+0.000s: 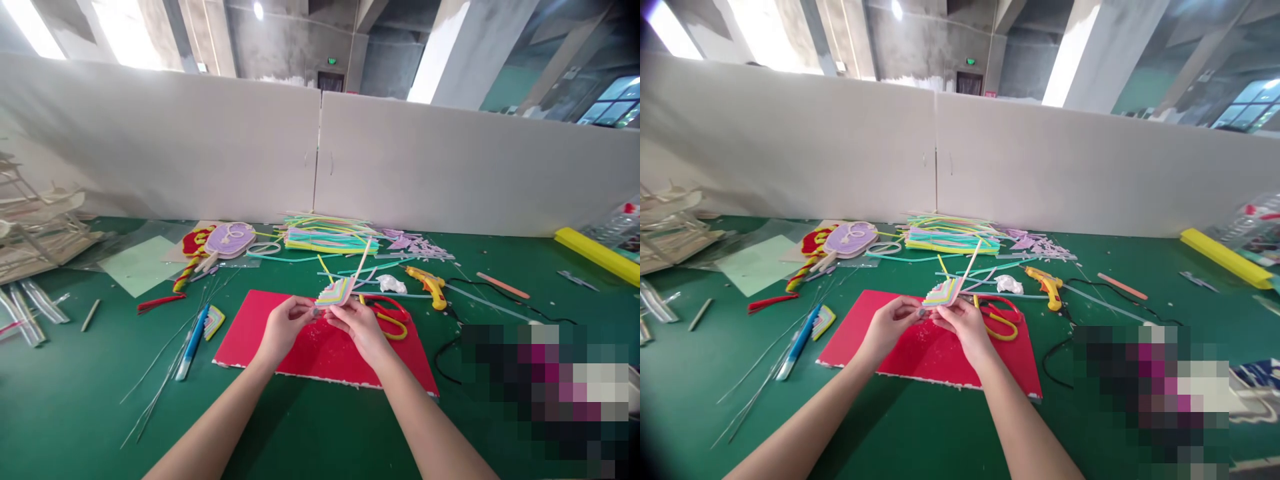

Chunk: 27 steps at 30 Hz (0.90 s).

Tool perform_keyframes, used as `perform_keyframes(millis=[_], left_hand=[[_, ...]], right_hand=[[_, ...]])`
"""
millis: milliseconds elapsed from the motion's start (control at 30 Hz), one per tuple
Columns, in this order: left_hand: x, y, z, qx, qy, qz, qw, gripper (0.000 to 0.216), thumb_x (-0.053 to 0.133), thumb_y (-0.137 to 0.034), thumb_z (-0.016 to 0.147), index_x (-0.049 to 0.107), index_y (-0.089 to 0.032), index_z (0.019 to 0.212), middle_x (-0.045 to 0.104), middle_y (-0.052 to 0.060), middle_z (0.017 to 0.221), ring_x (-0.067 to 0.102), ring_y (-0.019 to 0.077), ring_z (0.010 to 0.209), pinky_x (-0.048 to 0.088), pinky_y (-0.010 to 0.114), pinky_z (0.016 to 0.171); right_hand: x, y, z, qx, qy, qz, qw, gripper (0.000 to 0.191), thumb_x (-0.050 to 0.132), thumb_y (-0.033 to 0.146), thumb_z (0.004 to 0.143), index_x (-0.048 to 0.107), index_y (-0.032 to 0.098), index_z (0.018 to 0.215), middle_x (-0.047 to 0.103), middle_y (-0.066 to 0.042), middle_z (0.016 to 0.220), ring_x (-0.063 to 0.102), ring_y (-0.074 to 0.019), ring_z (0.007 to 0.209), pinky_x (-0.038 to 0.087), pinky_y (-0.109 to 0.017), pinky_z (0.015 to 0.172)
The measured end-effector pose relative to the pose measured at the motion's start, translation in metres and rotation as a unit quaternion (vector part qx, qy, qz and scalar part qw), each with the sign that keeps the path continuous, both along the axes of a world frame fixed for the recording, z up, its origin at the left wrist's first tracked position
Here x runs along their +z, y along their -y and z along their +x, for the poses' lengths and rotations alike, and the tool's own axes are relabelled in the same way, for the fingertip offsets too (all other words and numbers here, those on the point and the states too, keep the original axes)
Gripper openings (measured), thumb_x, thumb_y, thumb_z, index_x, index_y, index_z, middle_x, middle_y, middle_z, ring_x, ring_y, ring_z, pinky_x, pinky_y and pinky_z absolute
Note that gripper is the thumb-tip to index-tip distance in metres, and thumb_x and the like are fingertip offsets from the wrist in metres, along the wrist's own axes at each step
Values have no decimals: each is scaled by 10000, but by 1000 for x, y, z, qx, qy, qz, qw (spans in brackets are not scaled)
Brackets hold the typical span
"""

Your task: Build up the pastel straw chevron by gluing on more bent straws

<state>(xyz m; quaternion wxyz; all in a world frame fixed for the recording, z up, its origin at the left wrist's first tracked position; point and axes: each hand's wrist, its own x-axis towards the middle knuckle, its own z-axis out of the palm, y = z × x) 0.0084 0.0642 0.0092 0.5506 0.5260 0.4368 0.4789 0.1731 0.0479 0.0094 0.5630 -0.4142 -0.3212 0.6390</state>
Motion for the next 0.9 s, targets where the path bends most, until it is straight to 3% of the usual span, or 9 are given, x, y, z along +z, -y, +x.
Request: perform_keyframes(millis=[233, 467, 900], left_hand=[[-2, 0, 3, -2, 8, -5, 1000, 366, 690, -503, 677, 600, -166, 788, 731, 54, 737, 709, 221, 729, 575, 364, 753], [-2, 2, 0, -6, -25, 26, 999, 287, 677, -424, 714, 606, -168, 825, 728, 54, 788, 707, 218, 777, 564, 346, 766], [-1, 3, 0, -11, -45, 45, 998, 233, 659, -373, 729, 603, -166, 821, 727, 49, 768, 705, 210, 757, 567, 341, 742]], right_hand=[[-2, 0, 5, 11, 32, 14, 999, 325, 795, 319, 617, 695, 151, 876, 711, -28, 767, 679, -145, 707, 567, -287, 735], [-1, 3, 3, 31, 40, 35, 998, 332, 768, 311, 656, 684, 168, 943, 722, -39, 863, 685, -148, 751, 569, -272, 734], [-2, 2, 1, 28, 3, 33, 999, 341, 770, 286, 644, 674, 175, 952, 722, -27, 838, 683, -143, 756, 559, -273, 745]])
